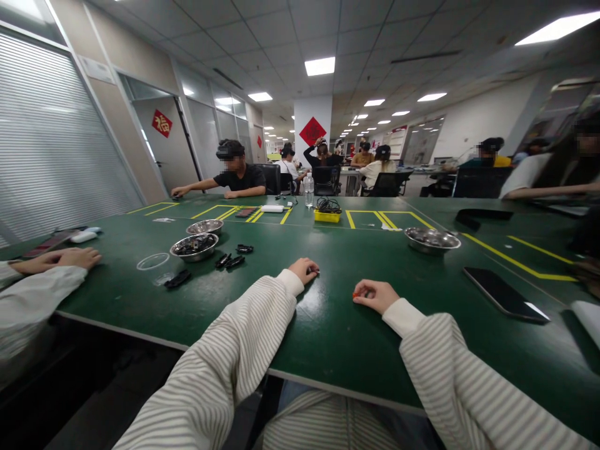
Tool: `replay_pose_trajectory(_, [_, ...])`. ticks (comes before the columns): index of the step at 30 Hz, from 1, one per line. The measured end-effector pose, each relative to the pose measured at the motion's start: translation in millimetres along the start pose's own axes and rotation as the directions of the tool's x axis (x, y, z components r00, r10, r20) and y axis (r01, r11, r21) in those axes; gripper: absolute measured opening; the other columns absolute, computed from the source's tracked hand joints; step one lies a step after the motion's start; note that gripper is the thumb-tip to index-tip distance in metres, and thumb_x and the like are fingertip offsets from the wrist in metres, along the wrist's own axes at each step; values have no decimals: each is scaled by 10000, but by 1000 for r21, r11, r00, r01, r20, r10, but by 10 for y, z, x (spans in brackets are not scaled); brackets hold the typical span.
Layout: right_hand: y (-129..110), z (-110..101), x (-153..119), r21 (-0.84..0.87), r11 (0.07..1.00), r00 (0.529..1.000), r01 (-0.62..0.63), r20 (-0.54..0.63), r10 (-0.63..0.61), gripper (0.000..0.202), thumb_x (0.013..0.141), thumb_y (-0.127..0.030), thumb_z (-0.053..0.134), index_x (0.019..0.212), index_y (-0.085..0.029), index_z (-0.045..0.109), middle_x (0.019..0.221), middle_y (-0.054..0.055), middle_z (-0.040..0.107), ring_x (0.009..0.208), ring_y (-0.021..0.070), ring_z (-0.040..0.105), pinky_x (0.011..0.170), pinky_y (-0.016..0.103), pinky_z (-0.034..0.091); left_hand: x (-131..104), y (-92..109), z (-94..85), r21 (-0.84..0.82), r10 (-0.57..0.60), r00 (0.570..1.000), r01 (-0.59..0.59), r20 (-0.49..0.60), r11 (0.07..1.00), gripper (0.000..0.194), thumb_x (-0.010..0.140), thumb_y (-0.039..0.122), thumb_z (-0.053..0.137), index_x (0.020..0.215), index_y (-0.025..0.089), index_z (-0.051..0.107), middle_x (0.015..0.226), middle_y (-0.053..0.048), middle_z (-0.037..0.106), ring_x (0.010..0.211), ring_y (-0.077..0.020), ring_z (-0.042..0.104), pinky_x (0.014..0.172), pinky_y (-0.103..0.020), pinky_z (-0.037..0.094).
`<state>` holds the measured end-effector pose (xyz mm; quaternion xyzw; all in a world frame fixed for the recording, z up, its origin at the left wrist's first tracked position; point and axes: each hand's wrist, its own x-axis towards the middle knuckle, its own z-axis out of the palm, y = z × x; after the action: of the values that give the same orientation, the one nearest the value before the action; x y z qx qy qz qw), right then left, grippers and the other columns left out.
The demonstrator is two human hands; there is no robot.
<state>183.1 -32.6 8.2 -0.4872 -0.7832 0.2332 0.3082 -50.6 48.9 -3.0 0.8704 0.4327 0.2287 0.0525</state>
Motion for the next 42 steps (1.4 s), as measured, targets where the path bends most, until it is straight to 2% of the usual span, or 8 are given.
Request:
replay_pose_trajectory(5, [72, 30, 20, 88, 995, 999, -38, -9, 39, 202, 554, -323, 596, 635, -148, 536, 512, -26, 503, 427, 66, 449, 440, 187, 380, -88, 472, 121, -63, 162, 986, -160, 29, 985, 180, 666, 257, 522, 819, 170, 561, 749, -11, 542, 729, -122, 464, 707, -237, 368])
replay_pose_trajectory(8, [74, 31, 19, 97, 995, 1000, -28, -1, 28, 187, 567, -319, 584, 640, -150, 551, 529, -18, 519, 460, 79, 479, 466, 195, 401, -117, 650, 155, -54, 168, 985, -166, 41, 985, 209, 679, 325, 513, 815, 174, 563, 745, -17, 539, 719, -128, 460, 683, -241, 367])
replay_pose_trajectory(11, [55, 24, 16, 95, 995, 1000, -23, -5, 24, 185, 575, -321, 579, 647, -151, 565, 554, -4, 543, 502, 95, 511, 498, 204, 424, -133, 738, 156, -53, 159, 986, -156, 56, 986, 226, 693, 352, 498, 817, 177, 565, 746, -22, 535, 718, -131, 458, 651, -233, 370])
replay_pose_trajectory(20, [51, 39, 19, 198, 980, 998, -32, -41, 41, 239, 547, -325, 599, 702, -144, 574, 619, 30, 599, 553, 124, 557, 549, 237, 471, -162, 846, 137, -117, 121, 992, -123, -23, 986, 243, 706, 376, 484, 835, 190, 572, 766, -19, 533, 709, -116, 471, 652, -228, 376])
replay_pose_trajectory(28, [37, 32, 16, 236, 972, 997, -6, -73, 23, 245, 540, -335, 615, 693, -145, 588, 622, 41, 605, 555, 136, 564, 553, 257, 484, -168, 856, 98, -119, 80, 996, -83, -32, 989, 244, 681, 401, 506, 766, 186, 585, 738, -23, 533, 717, -130, 483, 644, -234, 381])
replay_pose_trajectory(36, [65, 39, 27, 289, 957, 996, -19, -73, 42, 308, 526, -377, 626, 708, -131, 599, 662, 63, 625, 609, 160, 583, 605, 279, 489, -172, 871, 96, -147, 160, 986, -166, -53, 975, 210, 696, 355, 502, 786, 175, 562, 730, -14, 539, 706, -114, 479, 661, -223, 377])
replay_pose_trajectory(42, [62, 5, 51, 314, 948, 997, -44, -42, 60, 341, 501, -401, 637, 708, -131, 623, 688, 73, 637, 650, 183, 591, 641, 293, 492, -173, 881, 74, -163, 147, 988, -152, -47, 975, 199, 713, 333, 485, 811, 173, 553, 731, -11, 543, 707, -114, 482, 659, -224, 379])
